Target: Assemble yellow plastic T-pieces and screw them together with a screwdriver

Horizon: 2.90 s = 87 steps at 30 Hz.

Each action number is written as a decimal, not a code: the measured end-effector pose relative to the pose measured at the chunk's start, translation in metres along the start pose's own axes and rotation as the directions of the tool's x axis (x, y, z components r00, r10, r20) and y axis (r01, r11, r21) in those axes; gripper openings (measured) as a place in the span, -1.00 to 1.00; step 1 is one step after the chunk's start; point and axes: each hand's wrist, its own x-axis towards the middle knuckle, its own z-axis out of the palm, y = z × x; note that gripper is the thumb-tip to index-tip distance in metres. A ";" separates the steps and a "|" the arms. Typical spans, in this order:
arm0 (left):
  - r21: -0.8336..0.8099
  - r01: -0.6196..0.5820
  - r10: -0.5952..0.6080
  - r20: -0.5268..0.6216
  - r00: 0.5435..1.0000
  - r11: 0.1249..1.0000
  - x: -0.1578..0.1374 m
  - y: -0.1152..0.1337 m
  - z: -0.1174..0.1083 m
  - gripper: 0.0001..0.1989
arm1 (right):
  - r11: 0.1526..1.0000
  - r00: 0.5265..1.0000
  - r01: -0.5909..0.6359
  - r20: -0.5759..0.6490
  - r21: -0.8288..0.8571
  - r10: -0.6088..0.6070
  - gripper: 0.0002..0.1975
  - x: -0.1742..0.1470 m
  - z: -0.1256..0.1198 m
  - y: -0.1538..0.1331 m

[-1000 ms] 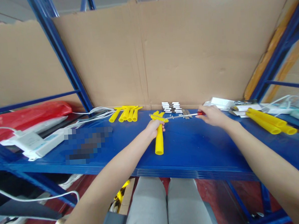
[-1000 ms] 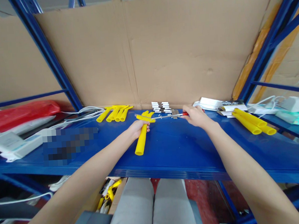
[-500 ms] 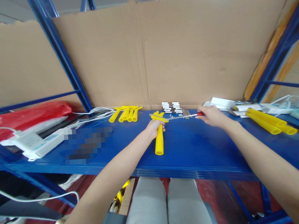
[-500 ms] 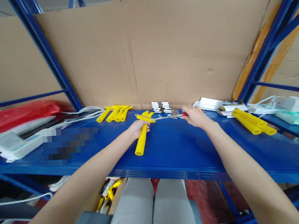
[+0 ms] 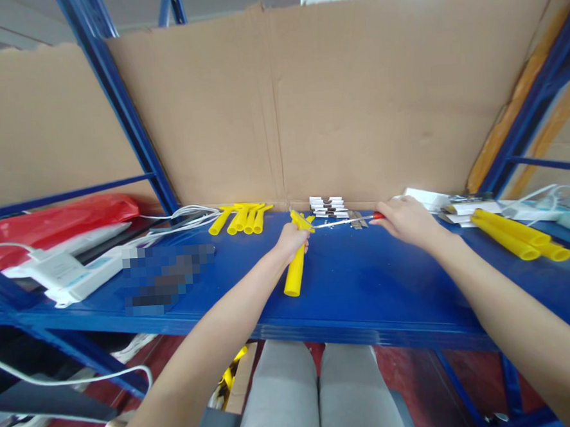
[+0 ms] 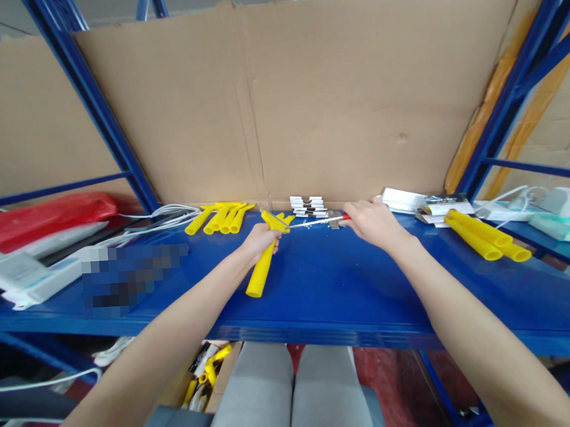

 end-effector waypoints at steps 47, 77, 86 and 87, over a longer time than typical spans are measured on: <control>0.182 -0.141 0.158 -0.081 0.984 0.973 0.016 -0.004 -0.016 -0.77 | 0.991 1.000 -0.013 -0.002 0.131 0.014 -0.68 -0.003 0.010 -0.010; 0.081 -0.083 0.092 -0.113 0.989 0.993 0.011 0.001 -0.014 -0.74 | 0.994 0.999 0.000 0.052 0.110 -0.006 -0.69 -0.002 0.007 -0.014; 0.075 -0.063 0.069 -0.089 0.994 0.995 0.005 0.004 -0.013 -0.74 | 0.992 0.998 -0.034 0.061 0.124 0.027 -0.78 -0.003 0.010 -0.012; 0.071 -0.065 0.072 -0.091 0.993 0.995 0.004 0.004 -0.013 -0.75 | 0.993 0.998 -0.037 0.056 0.115 0.031 -0.76 -0.003 0.010 -0.012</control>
